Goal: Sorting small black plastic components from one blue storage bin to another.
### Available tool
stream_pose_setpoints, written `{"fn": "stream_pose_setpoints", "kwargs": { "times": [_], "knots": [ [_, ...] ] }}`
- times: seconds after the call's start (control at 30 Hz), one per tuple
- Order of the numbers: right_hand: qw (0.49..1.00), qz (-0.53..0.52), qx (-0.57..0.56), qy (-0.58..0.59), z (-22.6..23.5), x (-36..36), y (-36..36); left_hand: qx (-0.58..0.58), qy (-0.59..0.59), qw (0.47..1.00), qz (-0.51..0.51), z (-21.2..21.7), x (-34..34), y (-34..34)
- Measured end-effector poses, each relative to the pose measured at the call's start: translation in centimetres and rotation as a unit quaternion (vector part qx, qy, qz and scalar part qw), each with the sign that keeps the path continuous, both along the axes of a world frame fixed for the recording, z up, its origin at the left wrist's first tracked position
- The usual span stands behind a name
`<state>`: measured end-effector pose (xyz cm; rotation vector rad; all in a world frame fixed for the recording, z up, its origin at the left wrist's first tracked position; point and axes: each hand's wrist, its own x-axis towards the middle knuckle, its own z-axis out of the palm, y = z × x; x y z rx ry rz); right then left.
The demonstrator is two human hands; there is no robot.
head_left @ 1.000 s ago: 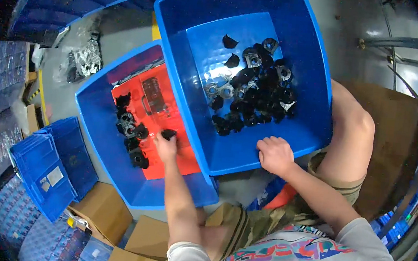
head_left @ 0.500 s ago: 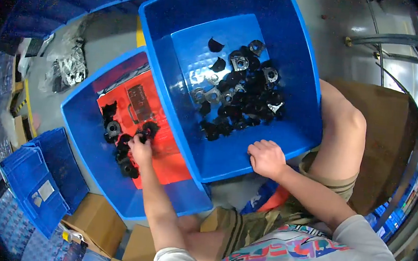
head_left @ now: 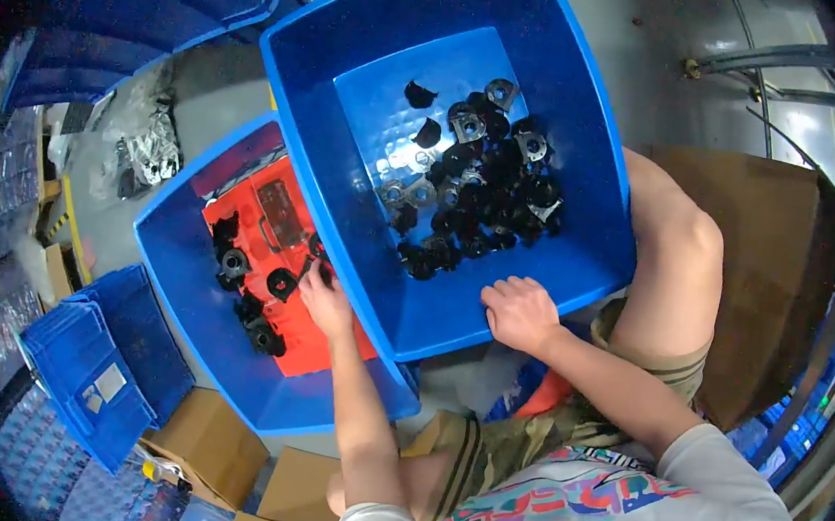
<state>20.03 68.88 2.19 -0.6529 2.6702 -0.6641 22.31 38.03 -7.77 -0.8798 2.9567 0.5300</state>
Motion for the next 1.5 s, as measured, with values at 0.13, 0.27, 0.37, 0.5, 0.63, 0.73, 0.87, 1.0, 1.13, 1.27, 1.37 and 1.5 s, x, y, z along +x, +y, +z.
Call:
{"fn": "stream_pose_setpoints", "kwargs": {
  "times": [0.13, 0.27, 0.37, 0.5, 0.63, 0.73, 0.87, 1.0, 1.13, 1.27, 1.37, 1.5],
  "knots": [
    [1.0, 0.002, 0.013, -0.008, -0.2, 0.0, 0.7, 0.044, -0.097, 0.994, 0.019, -1.4, -1.2, -0.1],
    [1.0, -0.018, 0.023, -0.011, -0.8, 0.1, 2.3, 0.118, -0.136, 0.984, -0.011, -6.2, -1.7, 0.5],
    [0.998, -0.001, -0.057, 0.007, 0.6, 0.4, -2.3, 0.335, 0.047, 0.939, 0.067, -9.9, 4.0, -12.5],
    [0.999, -0.014, -0.028, 0.027, -0.9, 1.0, -0.2, 0.254, -0.006, 0.959, 0.123, -9.6, 2.8, -6.7],
    [0.999, -0.035, -0.007, 0.03, -1.1, 1.0, 1.9, 0.229, -0.049, 0.965, 0.12, -1.4, -0.4, -0.1],
    [0.998, -0.022, -0.022, 0.051, -1.2, 0.9, 1.3, 0.284, 0.096, 0.949, 0.097, 2.0, 0.4, -1.9],
    [0.999, -0.024, -0.046, 0.017, -0.7, 0.3, 0.9, 0.251, 0.012, 0.964, 0.092, 4.1, 0.1, -1.0],
    [0.999, 0.002, -0.043, 0.025, -1.0, 0.5, 0.2, 0.313, 0.013, 0.942, 0.118, 3.6, 0.8, 0.5],
    [0.998, 0.011, -0.042, 0.037, -0.4, 0.3, -0.3, 0.16, -0.065, 0.978, 0.119, 2.9, 0.4, 0.1],
    [0.999, 0.004, 0.002, 0.031, -0.5, 0.0, 0.9, 0.14, -0.125, 0.98, 0.069, 1.4, -3.1, 2.6],
    [1.0, 0.005, 0.004, 0.023, -0.4, -0.3, 0.9, 0.168, -0.056, 0.984, 0.024, -3.0, -3.5, 1.5],
    [1.0, 0.016, -0.019, 0.012, 0.0, 0.3, -1.8, 0.531, 0.096, 0.823, 0.176, -9.2, -0.9, -4.4]
  ]
}}
